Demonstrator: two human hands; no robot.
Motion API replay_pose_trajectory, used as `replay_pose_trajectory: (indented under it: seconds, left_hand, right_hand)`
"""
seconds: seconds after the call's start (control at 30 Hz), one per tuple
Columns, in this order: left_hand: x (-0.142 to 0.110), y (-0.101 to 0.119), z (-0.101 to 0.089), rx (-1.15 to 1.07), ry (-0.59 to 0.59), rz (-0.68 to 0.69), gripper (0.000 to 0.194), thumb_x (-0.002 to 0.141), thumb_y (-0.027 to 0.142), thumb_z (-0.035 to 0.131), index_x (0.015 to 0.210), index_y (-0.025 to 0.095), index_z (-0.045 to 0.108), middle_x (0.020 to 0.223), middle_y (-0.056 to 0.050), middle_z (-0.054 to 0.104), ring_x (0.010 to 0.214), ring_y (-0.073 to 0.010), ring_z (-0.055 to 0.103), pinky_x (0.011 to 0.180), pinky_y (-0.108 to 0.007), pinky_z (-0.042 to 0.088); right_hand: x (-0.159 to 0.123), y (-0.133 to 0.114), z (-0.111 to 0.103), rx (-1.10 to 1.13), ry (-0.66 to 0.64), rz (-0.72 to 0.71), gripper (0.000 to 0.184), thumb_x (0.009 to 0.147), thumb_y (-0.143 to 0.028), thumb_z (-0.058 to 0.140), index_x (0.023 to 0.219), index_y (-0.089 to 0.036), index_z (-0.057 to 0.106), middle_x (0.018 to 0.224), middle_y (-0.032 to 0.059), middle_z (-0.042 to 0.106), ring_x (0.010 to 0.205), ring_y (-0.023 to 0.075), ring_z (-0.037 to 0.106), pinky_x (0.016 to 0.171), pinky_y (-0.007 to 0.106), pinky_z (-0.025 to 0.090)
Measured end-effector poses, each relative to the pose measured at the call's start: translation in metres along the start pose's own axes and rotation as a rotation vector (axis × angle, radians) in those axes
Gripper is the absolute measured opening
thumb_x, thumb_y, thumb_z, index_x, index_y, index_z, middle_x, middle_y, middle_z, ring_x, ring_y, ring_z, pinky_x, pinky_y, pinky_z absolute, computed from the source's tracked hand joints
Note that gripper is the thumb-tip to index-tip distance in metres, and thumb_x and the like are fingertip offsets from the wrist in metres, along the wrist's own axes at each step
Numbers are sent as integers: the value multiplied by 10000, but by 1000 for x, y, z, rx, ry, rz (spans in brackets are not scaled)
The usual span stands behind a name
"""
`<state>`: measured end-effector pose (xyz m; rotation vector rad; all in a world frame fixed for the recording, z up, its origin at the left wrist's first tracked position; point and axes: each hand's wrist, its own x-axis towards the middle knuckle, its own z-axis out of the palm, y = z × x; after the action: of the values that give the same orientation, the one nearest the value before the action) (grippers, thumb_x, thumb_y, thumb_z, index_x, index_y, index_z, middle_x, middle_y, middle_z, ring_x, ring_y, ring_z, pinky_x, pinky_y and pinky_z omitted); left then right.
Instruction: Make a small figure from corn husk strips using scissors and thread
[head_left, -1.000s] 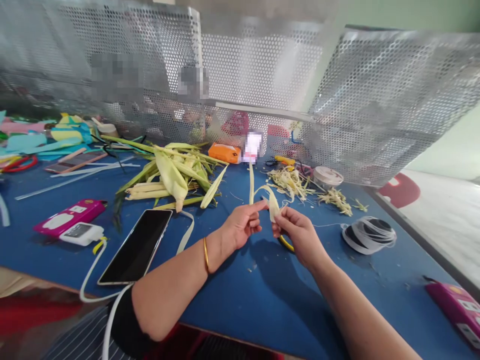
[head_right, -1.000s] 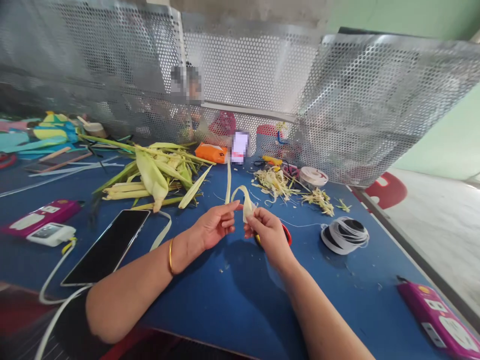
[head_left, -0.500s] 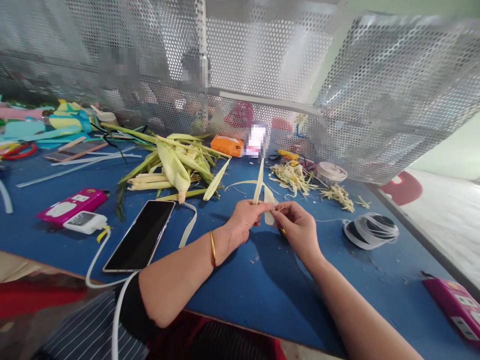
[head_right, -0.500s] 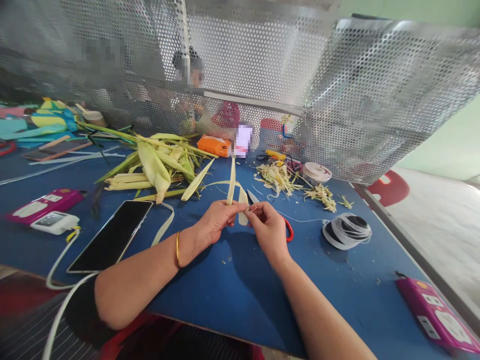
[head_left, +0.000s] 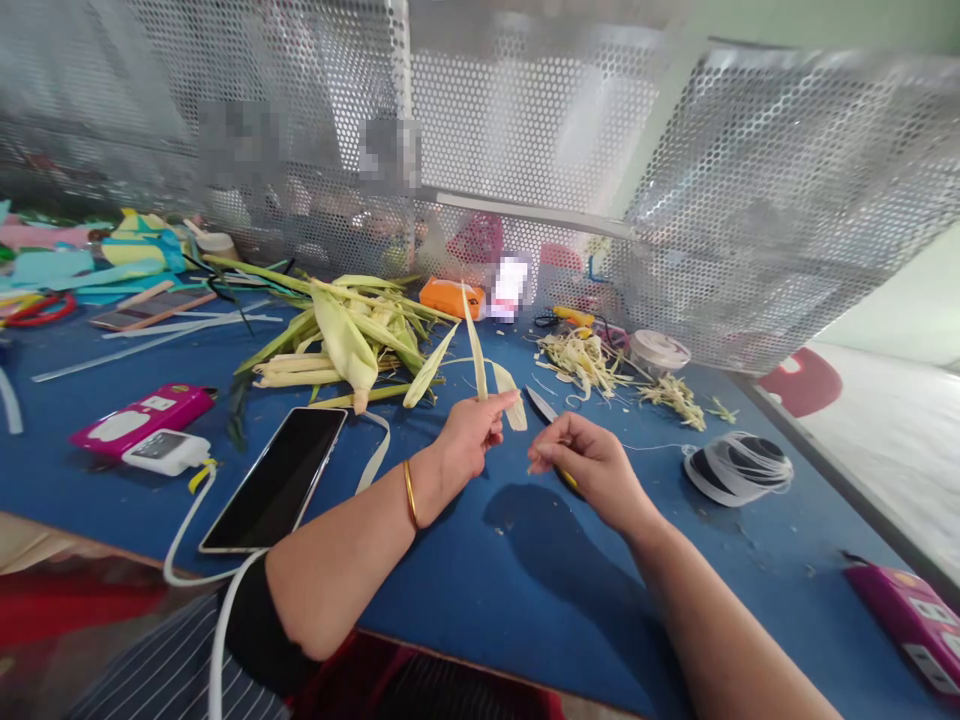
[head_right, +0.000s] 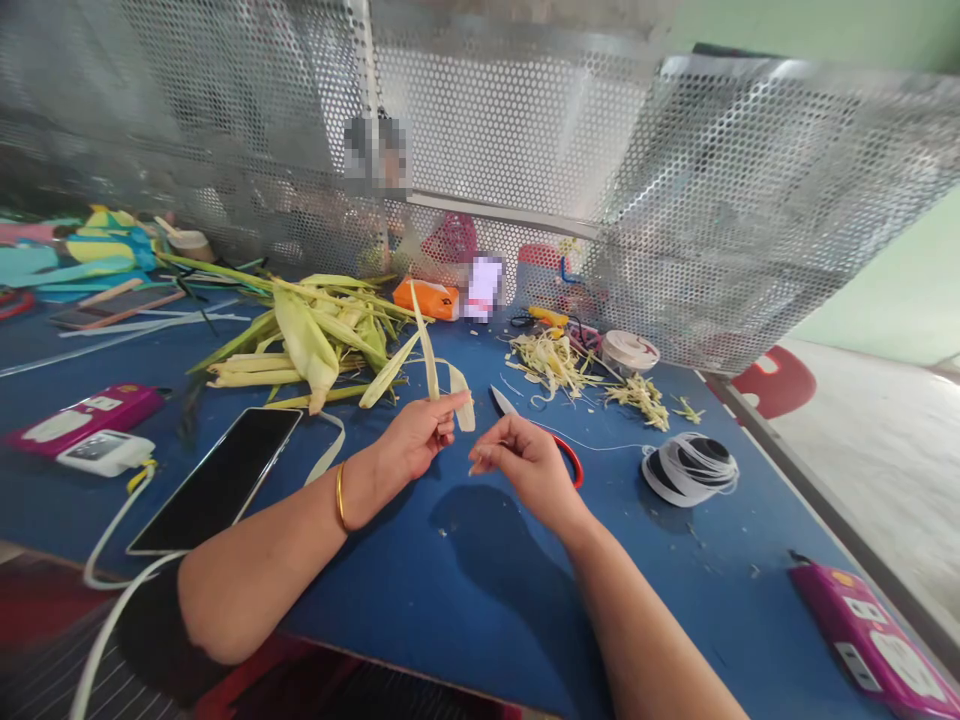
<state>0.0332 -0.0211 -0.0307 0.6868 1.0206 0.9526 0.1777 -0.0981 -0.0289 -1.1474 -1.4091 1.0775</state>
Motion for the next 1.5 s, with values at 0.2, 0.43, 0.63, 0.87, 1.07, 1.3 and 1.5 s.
replay_pose_trajectory:
  seconds: [0.2, 0.43, 0.63, 0.87, 1.07, 1.3, 1.5]
  left_hand:
    - [-1, 1, 0, 34, -8, -43, 361, 705, 262, 798, 592, 176, 466, 482, 88, 367, 430, -41, 305, 457, -208, 265]
    - [-10, -13, 8, 92, -69, -95, 325, 638, 263, 838, 616, 164, 529, 483, 94, 364, 421, -35, 292, 448, -203, 257]
    - [-8, -19, 7, 136, -123, -70, 241, 690, 270, 773, 626, 143, 578, 475, 58, 419, 439, -54, 327, 463, -213, 272]
    - [-6, -19, 5, 90, -177, 7, 300, 647, 338, 803, 635, 158, 563, 469, 76, 374, 440, -53, 294, 457, -221, 241]
    - [2, -6, -1, -36, -37, 104, 334, 643, 328, 831, 646, 159, 543, 478, 103, 319, 423, -33, 248, 439, -209, 213]
    - [10, 8, -7, -214, -3, 19, 313, 836, 424, 672, 753, 130, 603, 505, 98, 311, 403, -27, 281, 417, -174, 241]
    - [-2, -1, 3, -204, -231, -56, 265, 942, 215, 488, 775, 113, 667, 694, -35, 602, 613, -105, 586, 621, -256, 497]
  right_hand:
    - [2, -6, -32, -11, -290, 147, 234, 775, -407, 714, 738, -194, 626, 738, 55, 697, 617, 175, 652, 625, 323, 524]
    - [14, 12, -46, -537, 622, -100, 432, 704, -426, 733, 1068, -203, 664, 1228, 157, 615, 1171, 335, 535, 922, 469, 445]
    - [7, 20, 5, -68, 107, 197, 402, 684, -592, 734, 732, -199, 660, 684, 27, 680, 606, 180, 639, 588, 293, 481]
    - [5, 15, 8, 169, 75, 383, 412, 581, -521, 831, 611, -176, 607, 565, -9, 624, 476, 101, 566, 509, 230, 459]
    - [5, 4, -13, 24, 46, 316, 334, 609, -476, 824, 623, -179, 673, 526, -26, 575, 467, 92, 518, 484, 221, 432]
    - [7, -2, -32, 255, 131, 345, 349, 587, -453, 859, 652, -151, 699, 532, -23, 549, 463, 74, 492, 467, 207, 420]
    - [11, 10, -20, 259, 371, 258, 399, 542, -475, 877, 704, -161, 691, 583, -12, 603, 507, 95, 548, 517, 232, 470]
